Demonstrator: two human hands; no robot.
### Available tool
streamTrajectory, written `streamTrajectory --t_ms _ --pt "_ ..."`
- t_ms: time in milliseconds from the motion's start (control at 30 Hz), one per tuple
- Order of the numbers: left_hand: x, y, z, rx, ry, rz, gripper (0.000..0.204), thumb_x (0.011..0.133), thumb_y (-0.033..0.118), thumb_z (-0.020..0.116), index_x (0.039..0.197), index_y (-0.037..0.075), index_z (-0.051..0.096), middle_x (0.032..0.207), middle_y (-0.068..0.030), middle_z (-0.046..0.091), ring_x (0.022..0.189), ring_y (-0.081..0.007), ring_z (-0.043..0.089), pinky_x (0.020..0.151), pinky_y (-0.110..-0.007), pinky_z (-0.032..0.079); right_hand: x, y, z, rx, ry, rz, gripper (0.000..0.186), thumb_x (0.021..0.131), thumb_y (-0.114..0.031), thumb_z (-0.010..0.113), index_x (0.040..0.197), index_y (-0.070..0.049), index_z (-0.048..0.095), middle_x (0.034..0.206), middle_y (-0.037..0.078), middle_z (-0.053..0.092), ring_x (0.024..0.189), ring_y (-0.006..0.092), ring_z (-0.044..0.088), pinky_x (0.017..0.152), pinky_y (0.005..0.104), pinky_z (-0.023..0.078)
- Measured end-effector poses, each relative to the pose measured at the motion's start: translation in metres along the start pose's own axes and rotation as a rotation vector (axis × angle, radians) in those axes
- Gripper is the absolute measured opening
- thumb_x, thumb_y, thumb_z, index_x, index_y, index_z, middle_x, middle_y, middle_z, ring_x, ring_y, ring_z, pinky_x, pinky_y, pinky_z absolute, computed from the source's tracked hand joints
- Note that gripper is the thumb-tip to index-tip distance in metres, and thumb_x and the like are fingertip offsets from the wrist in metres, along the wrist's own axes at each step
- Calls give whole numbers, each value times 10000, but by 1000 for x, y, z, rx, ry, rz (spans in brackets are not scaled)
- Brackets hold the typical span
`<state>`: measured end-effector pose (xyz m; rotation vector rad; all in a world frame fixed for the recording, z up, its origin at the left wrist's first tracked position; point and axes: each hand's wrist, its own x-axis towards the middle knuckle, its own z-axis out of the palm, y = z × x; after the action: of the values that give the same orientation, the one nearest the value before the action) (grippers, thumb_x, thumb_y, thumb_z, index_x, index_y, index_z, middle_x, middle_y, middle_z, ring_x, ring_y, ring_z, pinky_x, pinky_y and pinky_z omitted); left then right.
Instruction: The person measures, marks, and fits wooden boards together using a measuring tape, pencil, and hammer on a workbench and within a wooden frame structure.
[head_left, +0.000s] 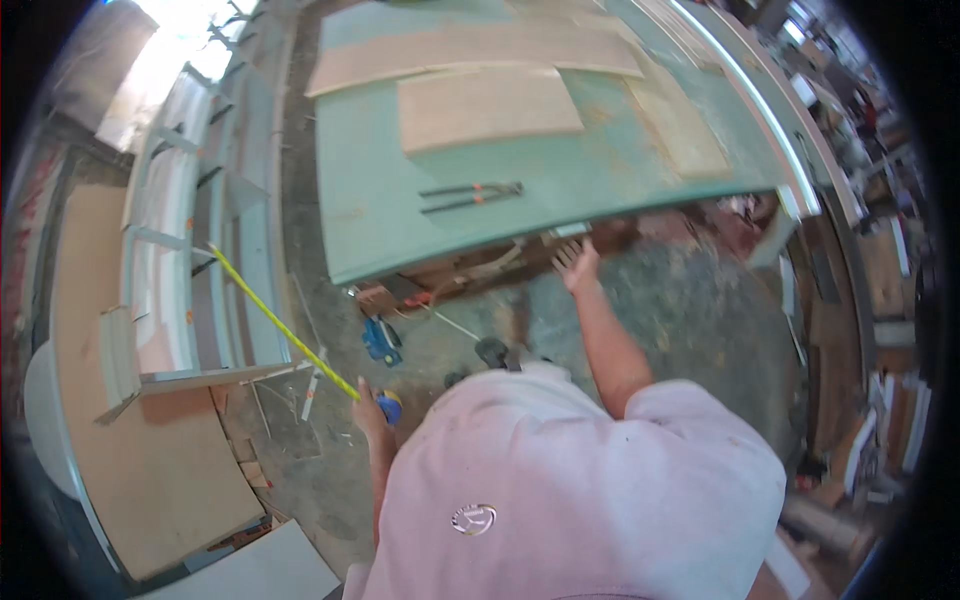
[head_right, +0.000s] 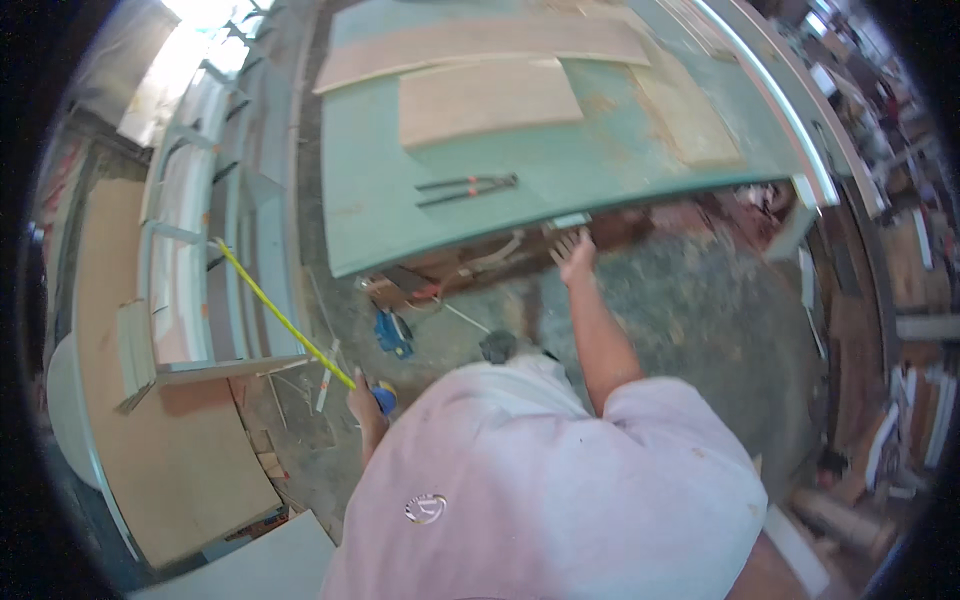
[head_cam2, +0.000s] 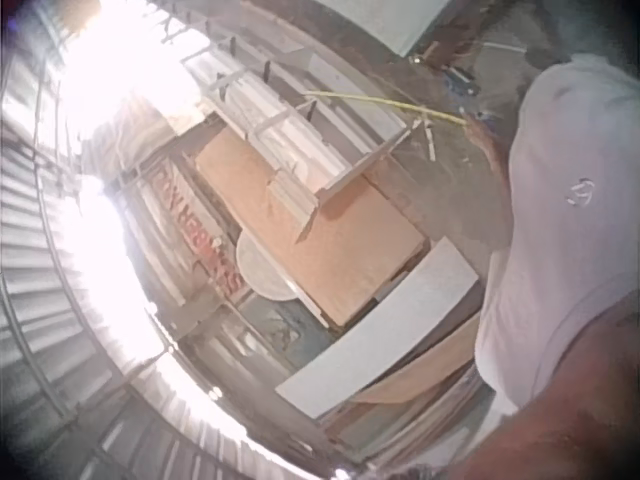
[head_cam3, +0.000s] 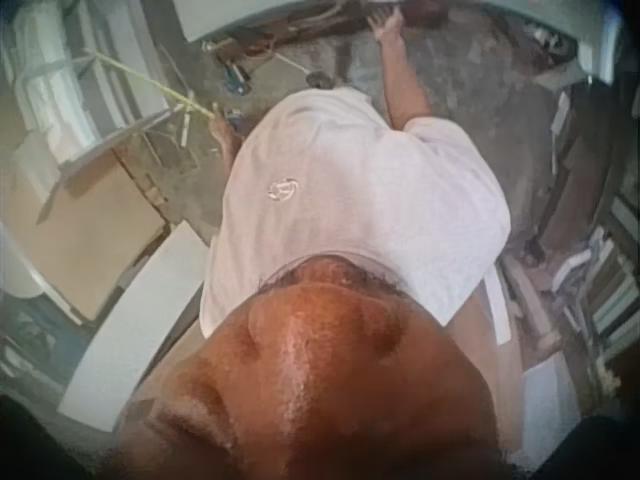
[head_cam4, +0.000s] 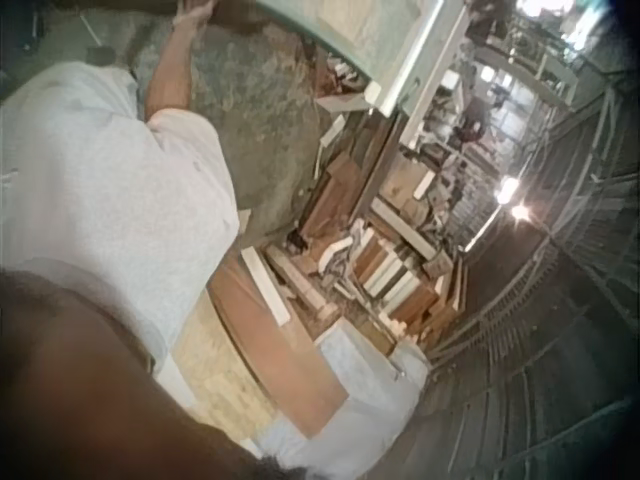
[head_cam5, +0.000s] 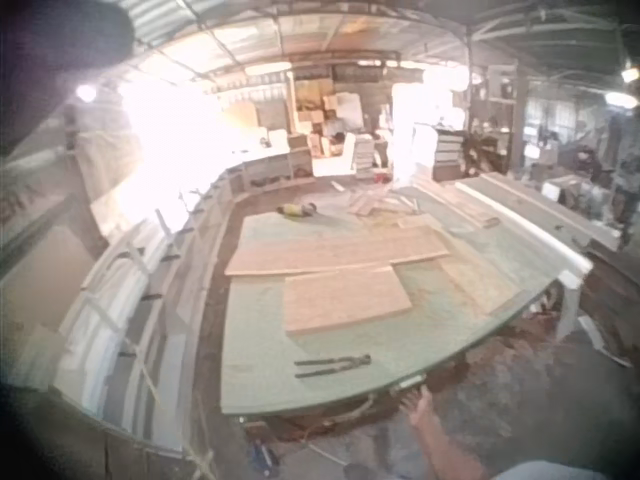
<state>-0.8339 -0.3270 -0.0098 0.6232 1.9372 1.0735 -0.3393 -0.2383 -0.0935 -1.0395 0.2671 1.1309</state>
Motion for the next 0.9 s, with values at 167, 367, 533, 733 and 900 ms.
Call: streamTrajectory --t_ms 167,367,533,733,900 --pt "-12 -110 -80 707 207 -13 580 924 488 576 909 -82 684 802 -235 680 743 -331 654 693 -472 496 44 9 37 92 -30 45 483 938 -528 427 1299 -224 530 1312 19 529 1189 235 494 969 506 439" --pt "-64 -207 -105 620 15 -409 718 942 588 475 940 -93 699 899 -307 685 899 -458 675 772 -509 512 19 -4 34 74 203 61 583 941 -603 445 1360 -201 492 1360 50 503 1127 266 547 1029 426 410" --pt "-68 -217 -88 646 16 -528 738 946 603 454 935 -93 700 902 -312 682 900 -461 674 771 -509 511 49 -13 -30 -815 127 159 612 899 -557 533 1316 -109 518 1267 120 593 1136 308 596 992 410 468" --pt "-91 -270 -114 585 147 -583 763 951 620 428 930 -92 702 905 -318 679 901 -466 672 769 -510 511 74 53 -106 -2859 -828 -314 370 780 -286 677 1106 -110 655 1061 165 695 996 329 679 872 464 535" --pt "-47 -221 -153 601 235 -512 786 960 629 377 936 -87 700 936 -328 668 945 -483 655 797 -519 504 30 180 -66 -2805 -1395 -229 309 726 -267 687 1017 -163 699 990 139 715 985 358 669 848 482 529"
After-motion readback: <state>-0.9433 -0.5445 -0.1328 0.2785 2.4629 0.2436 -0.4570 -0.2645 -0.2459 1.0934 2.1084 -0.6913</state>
